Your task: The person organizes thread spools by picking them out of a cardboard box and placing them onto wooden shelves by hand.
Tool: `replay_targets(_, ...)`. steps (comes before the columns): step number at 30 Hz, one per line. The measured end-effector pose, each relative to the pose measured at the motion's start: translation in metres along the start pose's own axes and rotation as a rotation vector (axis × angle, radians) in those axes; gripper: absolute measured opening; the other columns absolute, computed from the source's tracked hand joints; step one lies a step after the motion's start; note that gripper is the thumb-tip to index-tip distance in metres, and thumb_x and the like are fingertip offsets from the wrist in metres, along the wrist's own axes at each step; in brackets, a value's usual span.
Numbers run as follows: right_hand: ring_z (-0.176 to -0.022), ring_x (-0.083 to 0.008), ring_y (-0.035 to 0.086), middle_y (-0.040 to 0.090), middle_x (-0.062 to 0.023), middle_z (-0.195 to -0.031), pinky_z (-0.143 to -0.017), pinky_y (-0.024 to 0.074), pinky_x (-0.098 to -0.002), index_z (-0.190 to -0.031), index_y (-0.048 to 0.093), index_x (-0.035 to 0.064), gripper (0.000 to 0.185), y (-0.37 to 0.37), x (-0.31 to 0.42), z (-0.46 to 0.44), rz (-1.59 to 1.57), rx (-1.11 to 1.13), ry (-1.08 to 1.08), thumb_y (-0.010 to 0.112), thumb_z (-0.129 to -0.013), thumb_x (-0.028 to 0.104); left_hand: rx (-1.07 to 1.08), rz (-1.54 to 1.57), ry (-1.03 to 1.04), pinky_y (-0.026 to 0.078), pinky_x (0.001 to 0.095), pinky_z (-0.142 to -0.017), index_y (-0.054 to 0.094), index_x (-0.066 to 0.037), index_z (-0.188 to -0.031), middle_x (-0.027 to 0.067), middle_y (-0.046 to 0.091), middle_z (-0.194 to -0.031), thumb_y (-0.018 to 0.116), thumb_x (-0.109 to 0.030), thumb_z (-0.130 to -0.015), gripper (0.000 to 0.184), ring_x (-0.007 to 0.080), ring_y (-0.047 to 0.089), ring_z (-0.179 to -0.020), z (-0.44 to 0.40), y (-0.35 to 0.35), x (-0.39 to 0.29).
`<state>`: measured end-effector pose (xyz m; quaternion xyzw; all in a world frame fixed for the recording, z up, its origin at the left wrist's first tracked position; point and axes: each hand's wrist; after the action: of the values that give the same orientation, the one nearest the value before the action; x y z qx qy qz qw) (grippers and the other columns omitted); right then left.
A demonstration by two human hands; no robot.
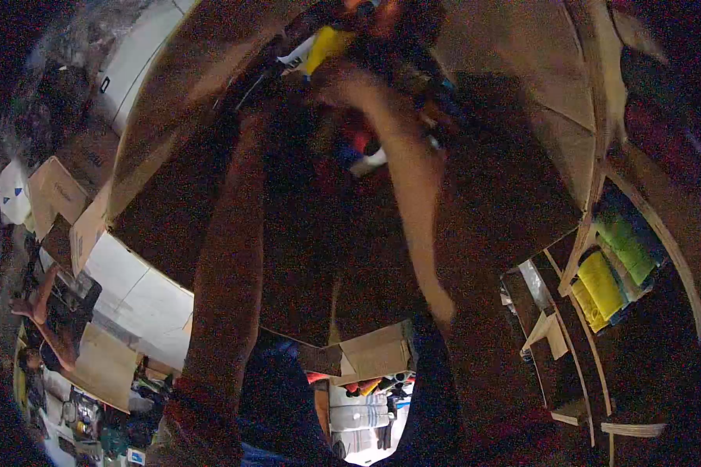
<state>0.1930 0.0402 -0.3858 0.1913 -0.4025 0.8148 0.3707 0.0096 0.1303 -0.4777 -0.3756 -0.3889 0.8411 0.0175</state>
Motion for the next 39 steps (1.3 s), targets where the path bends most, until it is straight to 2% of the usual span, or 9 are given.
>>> replay_targets(5,-0.079,-0.0320,0.062,0.063,-0.0174,-0.087,-0.074,0.0472,-0.0433,-0.089,0.063,0.0024,0.033,-0.012,0.008,0.022,-0.029,0.155,0.203,0.058,-0.079,0.034,-0.021,0.123,-0.008,0.045,0.0344,-0.077,0.045,-0.004,-0.115,0.0106,0.053,-0.106,0.061,-0.035,-0.080,0.049,0.0222,0.051,-0.094,-0.002,-0.005,-0.004)
replay_targets(8,-0.072,-0.0326,0.062,0.062,-0.0177,-0.080,-0.072,0.0474,-0.0450,-0.086,0.062,0.0019,0.027,0.023,0.026,-0.005,0.119,-0.545,-0.005,0.056,-0.079,0.027,-0.043,0.197,-0.003,0.045,0.0340,-0.075,0.047,-0.002,-0.112,0.0111,0.055,-0.102,0.060,-0.037,-0.081,0.048,0.0215,0.052,-0.090,0.000,-0.004,-0.001)
replay_targets(12,-0.092,-0.0263,0.058,0.061,-0.0138,-0.090,-0.082,0.0440,-0.0438,-0.084,0.063,0.0072,0.017,0.063,0.030,-0.037,0.485,-0.585,-0.253,0.055,-0.076,0.020,-0.101,0.308,0.035,0.045,0.0334,-0.073,0.051,0.000,-0.108,0.0117,0.058,-0.097,0.059,-0.039,-0.081,0.048,0.0206,0.054,-0.085,0.014,0.006,0.021)
replay_targets(18,-0.093,-0.0210,0.056,0.060,-0.0123,-0.100,-0.084,0.0428,-0.0381,-0.096,0.066,0.0090,0.021,0.063,0.054,-0.061,0.733,-0.245,0.338,0.056,-0.080,0.018,-0.207,0.403,0.132,0.046,0.0326,-0.070,0.056,0.003,-0.102,0.0127,0.062,-0.088,0.058,-0.043,-0.082,0.050,0.0191,0.056,-0.078,0.017,0.025,0.057)
replay_targets(21,-0.093,-0.0203,0.059,0.063,-0.0069,-0.096,-0.076,0.0469,-0.0359,-0.096,0.067,0.0104,0.019,0.066,0.041,-0.083,0.679,-0.162,0.362,0.057,-0.080,0.017,0.032,0.460,-0.144,0.043,0.0323,-0.064,0.056,0.003,-0.096,0.0114,0.061,-0.079,0.059,-0.045,-0.081,0.051,0.0176,0.054,-0.070,0.031,-0.021,-0.009)
replay_targets(26,-0.091,-0.0243,0.062,0.066,-0.0067,-0.089,-0.073,0.0500,-0.0379,-0.094,0.066,0.0070,0.020,0.046,0.044,-0.075,0.417,-0.207,0.192,0.057,-0.076,0.011,-0.067,0.480,-0.180,0.042,0.0323,-0.066,0.056,0.003,-0.093,0.0111,0.061,-0.081,0.060,-0.042,-0.080,0.047,0.0188,0.053,-0.071,0.041,-0.034,-0.032)
replay_targets(32,-0.094,-0.0291,0.059,0.062,-0.0145,-0.094,-0.081,0.0475,-0.0369,-0.097,0.062,0.0054,0.025,0.060,0.060,0.001,-0.075,-0.796,0.016,0.057,-0.072,0.007,-0.141,0.603,-0.240,0.043,0.0317,-0.075,0.052,0.002,-0.109,0.0105,0.057,-0.092,0.054,-0.038,-0.085,0.046,0.0185,0.052,-0.082,0.075,-0.032,-0.052)
replay_targets(37,-0.095,-0.0302,0.058,0.061,-0.0163,-0.099,-0.082,0.0461,-0.0373,-0.103,0.060,0.0066,0.033,0.035,0.105,0.115,-0.371,-0.724,0.350,0.066,-0.071,0.014,0.121,0.633,-0.279,0.050,0.0320,-0.067,0.045,-0.002,-0.122,0.0108,0.057,-0.096,0.051,-0.022,-0.088,0.040,0.0177,0.058,-0.079,0.160,-0.105,-0.126)
replay_targets(39,-0.092,-0.0318,0.058,0.061,-0.0167,-0.096,-0.080,0.0462,-0.0390,-0.100,0.060,0.0064,0.031,0.022,0.120,0.161,-0.486,-0.694,0.364,0.067,-0.071,0.016,0.334,0.935,-0.584,0.052,0.0296,-0.059,0.046,-0.002,-0.119,0.0088,0.056,-0.093,0.052,-0.019,-0.089,0.035,0.0150,0.059,-0.073,0.184,-0.146,-0.165)
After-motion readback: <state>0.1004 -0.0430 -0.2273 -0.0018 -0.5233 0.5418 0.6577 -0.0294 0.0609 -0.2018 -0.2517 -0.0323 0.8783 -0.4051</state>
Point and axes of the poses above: each hand's wrist, its own z-axis away from the middle knuckle, its own y-axis out of the palm, x = y × z
